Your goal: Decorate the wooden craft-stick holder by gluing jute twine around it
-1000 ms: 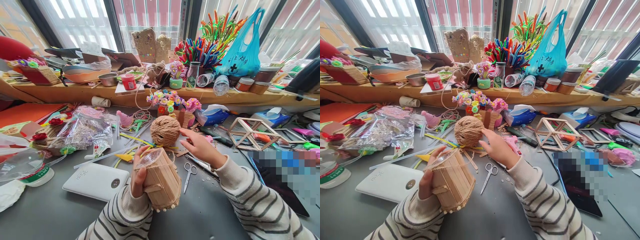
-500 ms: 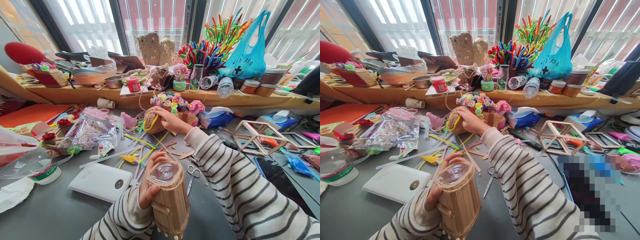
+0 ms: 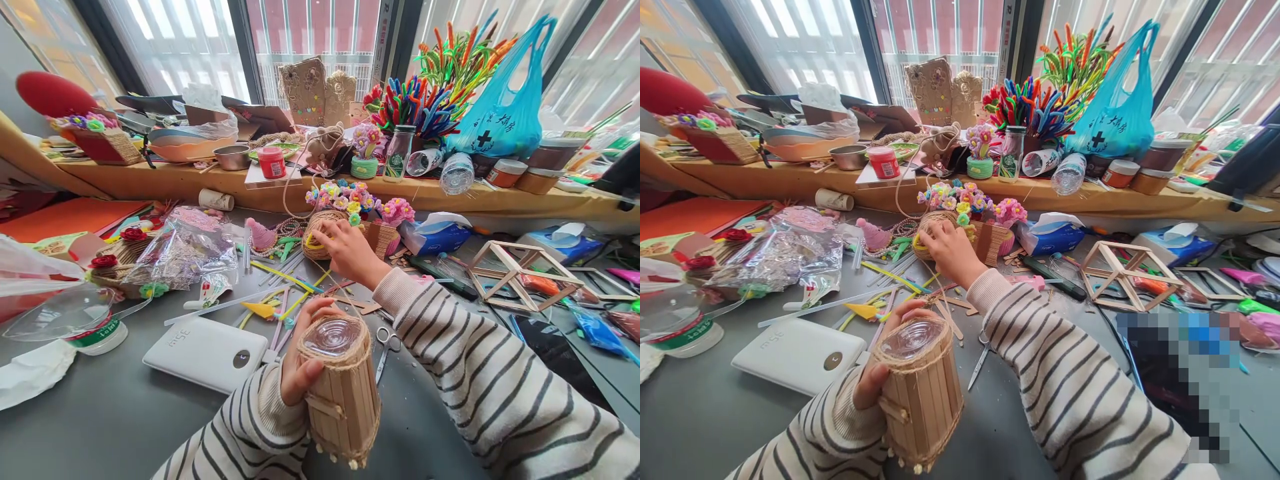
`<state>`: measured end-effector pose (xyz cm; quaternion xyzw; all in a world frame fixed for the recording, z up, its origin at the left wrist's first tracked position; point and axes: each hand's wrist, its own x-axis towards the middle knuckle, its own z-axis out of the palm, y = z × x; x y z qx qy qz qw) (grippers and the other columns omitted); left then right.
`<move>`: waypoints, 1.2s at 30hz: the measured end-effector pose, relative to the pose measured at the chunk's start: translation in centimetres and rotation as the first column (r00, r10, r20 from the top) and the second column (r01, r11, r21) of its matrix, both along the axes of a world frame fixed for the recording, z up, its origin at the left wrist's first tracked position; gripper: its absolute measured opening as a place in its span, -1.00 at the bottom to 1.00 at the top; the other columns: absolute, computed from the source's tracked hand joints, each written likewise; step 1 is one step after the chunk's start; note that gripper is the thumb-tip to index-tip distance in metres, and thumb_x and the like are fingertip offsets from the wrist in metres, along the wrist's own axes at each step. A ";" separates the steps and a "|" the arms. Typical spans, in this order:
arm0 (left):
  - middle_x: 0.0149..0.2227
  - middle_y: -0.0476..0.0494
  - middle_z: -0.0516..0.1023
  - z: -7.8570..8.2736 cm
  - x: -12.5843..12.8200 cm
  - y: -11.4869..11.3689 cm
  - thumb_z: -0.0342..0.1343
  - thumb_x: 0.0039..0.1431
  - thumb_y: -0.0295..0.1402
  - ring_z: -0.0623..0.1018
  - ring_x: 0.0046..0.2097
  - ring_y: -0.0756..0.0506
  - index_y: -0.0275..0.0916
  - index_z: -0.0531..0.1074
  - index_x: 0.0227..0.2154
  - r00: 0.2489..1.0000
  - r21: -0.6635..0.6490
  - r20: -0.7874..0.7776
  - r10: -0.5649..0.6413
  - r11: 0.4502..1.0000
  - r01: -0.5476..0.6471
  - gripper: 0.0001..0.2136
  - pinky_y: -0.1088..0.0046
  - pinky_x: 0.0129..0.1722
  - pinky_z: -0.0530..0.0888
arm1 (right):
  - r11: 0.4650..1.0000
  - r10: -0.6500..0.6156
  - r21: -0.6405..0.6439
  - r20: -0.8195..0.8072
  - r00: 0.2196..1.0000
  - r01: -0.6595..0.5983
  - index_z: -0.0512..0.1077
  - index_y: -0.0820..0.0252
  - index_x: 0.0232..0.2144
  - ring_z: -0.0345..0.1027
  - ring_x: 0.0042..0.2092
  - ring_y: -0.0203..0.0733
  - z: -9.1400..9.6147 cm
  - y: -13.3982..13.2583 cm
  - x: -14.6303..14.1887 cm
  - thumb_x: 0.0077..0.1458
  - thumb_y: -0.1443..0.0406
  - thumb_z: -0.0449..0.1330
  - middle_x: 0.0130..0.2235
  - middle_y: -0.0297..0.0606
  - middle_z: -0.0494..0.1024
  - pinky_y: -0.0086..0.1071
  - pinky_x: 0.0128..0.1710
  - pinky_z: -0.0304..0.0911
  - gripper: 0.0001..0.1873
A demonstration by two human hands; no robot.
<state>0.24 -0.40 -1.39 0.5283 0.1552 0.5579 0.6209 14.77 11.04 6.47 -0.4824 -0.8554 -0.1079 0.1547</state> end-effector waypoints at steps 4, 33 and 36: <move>-0.09 -0.16 0.50 0.5 0.0 -0.4 0.23 -0.07 0.04 0.51 -0.06 -0.23 -0.10 0.31 0.08 1.000 -0.022 -0.002 -0.011 1.000 0.011 -0.35 0.25 -0.06 0.42 | 0.999 -0.010 0.041 0.111 0.994 0.005 0.17 0.29 0.23 -0.09 0.33 0.26 -0.3 0.9 -1.1 0.03 0.44 0.22 0.34 0.15 0.11 0.18 0.19 0.00 -0.30; -0.12 -0.13 0.51 0.5 -0.1 -0.4 0.24 -0.09 0.02 0.52 -0.09 -0.20 -0.11 0.33 0.08 0.999 -0.070 0.030 -0.017 0.997 0.019 -0.35 0.28 -0.07 0.41 | 0.959 0.278 0.104 -0.133 0.952 -0.265 0.39 0.36 -0.09 0.32 0.08 0.01 3.0 1.0 1.1 0.08 0.58 -0.06 0.00 0.06 0.50 -0.03 0.11 0.21 -0.60; -0.13 -0.13 0.50 1.3 -0.1 -0.7 0.29 -0.18 0.03 0.51 -0.07 -0.22 -0.13 0.37 0.04 1.000 -0.185 0.013 0.016 0.983 -0.013 -0.33 0.26 -0.05 0.39 | 0.932 0.363 0.058 -0.218 0.906 -0.359 0.40 0.24 -0.10 0.43 -0.01 -0.20 2.4 -2.8 3.1 -0.05 0.65 -0.11 -0.09 -0.15 0.58 -0.28 0.01 0.35 -0.47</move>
